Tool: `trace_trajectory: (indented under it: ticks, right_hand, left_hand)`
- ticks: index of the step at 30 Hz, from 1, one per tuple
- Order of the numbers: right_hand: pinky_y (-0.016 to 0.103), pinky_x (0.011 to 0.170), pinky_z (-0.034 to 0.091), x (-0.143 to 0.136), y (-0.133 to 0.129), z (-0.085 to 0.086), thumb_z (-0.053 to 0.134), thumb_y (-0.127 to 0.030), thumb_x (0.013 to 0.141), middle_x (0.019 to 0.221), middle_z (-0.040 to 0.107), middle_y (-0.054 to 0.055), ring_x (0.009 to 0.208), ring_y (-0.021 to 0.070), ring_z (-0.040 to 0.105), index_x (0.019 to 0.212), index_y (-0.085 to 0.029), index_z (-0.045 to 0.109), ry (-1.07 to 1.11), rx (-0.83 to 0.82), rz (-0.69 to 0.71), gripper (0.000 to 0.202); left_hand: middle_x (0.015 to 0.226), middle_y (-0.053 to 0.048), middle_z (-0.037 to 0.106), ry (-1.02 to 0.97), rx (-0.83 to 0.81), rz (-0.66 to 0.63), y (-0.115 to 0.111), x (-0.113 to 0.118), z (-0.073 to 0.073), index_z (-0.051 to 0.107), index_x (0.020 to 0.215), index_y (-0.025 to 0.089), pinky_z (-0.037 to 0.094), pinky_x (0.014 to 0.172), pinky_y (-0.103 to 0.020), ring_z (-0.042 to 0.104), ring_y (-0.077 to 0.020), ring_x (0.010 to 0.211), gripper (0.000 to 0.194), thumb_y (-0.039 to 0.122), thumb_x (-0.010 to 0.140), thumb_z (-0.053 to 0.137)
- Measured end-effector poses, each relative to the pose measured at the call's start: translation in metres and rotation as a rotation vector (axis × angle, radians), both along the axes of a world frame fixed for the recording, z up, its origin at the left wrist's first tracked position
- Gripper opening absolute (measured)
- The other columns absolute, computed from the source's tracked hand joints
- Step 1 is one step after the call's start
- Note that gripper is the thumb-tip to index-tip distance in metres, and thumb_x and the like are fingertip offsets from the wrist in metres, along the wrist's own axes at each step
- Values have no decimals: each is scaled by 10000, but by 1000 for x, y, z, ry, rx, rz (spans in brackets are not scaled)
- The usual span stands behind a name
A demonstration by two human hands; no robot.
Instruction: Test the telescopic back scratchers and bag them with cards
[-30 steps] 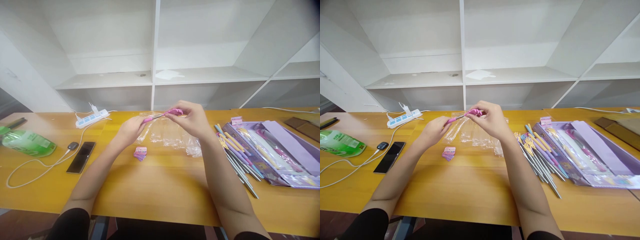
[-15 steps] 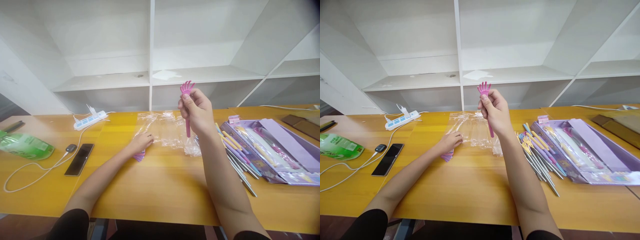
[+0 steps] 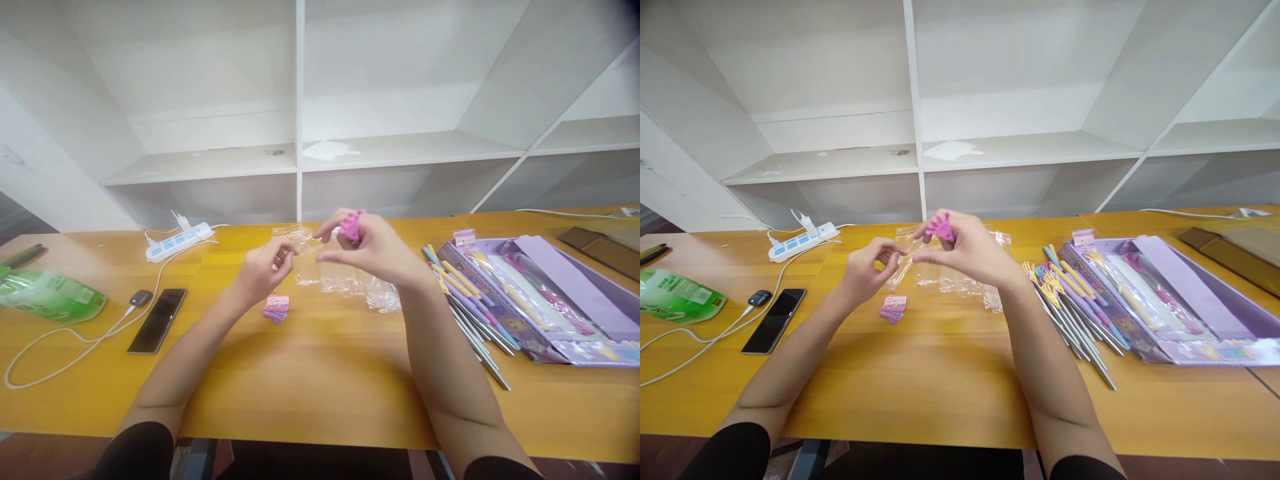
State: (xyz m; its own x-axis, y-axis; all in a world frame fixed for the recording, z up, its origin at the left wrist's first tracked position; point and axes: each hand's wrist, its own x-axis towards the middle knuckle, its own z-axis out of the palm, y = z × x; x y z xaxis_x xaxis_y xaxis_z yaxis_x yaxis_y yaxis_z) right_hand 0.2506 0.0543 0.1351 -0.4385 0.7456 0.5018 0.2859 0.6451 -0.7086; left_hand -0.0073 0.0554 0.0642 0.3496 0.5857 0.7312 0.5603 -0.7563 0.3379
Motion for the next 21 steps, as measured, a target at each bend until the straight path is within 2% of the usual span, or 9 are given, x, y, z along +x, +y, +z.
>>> trace_trajectory:
  ticks: [3,8,13,15,18,19,21]
  right_hand:
    - [287,659,423,-10,-8,-3,889,-454,873,1056,698,27,746,133,538,1177,-266,766,-90,102,75,378]
    - [277,772,470,-21,-24,-6,726,-218,1003,1043,667,28,906,150,634,1013,-233,746,-136,243,80,27]
    - [275,718,422,-19,-36,-2,626,-123,1026,961,630,12,788,123,572,983,-218,711,-215,332,-51,134]
    - [269,709,427,-16,-38,1,614,-101,1022,955,625,5,778,114,567,1011,-224,715,-178,366,-31,160]
    - [270,701,448,-10,-40,4,608,-65,1000,964,623,0,767,107,572,1036,-245,731,-85,408,14,221]
    - [273,697,454,-8,-40,4,615,-59,992,960,623,-2,763,107,575,1031,-254,737,-57,411,28,233]
    - [280,687,460,-6,-39,4,647,-61,976,938,620,-6,763,114,584,1018,-273,749,-9,411,45,240]
  left_hand:
    - [908,32,774,-46,117,-8,-12,-1,18,657,1078,210,576,689,-154,725,-61,696,131,117,988,677]
    - [856,39,714,-23,218,-69,-28,0,33,671,1047,209,524,629,-173,612,-51,622,159,97,966,748]
    - [843,20,728,-24,406,-178,-41,5,45,653,1084,221,502,672,-261,599,-110,683,264,52,928,784]
    - [957,-14,777,8,349,-185,-43,2,51,654,1150,234,542,794,-326,673,-158,815,322,205,913,871]
    - [1305,-112,754,60,106,-227,-41,-6,57,629,1342,254,543,1068,-471,695,-278,1195,653,511,826,935]
    - [1396,-132,714,63,17,-266,-40,-10,57,609,1407,266,527,1130,-503,661,-307,1297,739,556,809,932]
    - [1468,-136,670,35,-144,-359,-37,-14,53,579,1485,304,530,1182,-516,628,-322,1380,799,562,813,925]
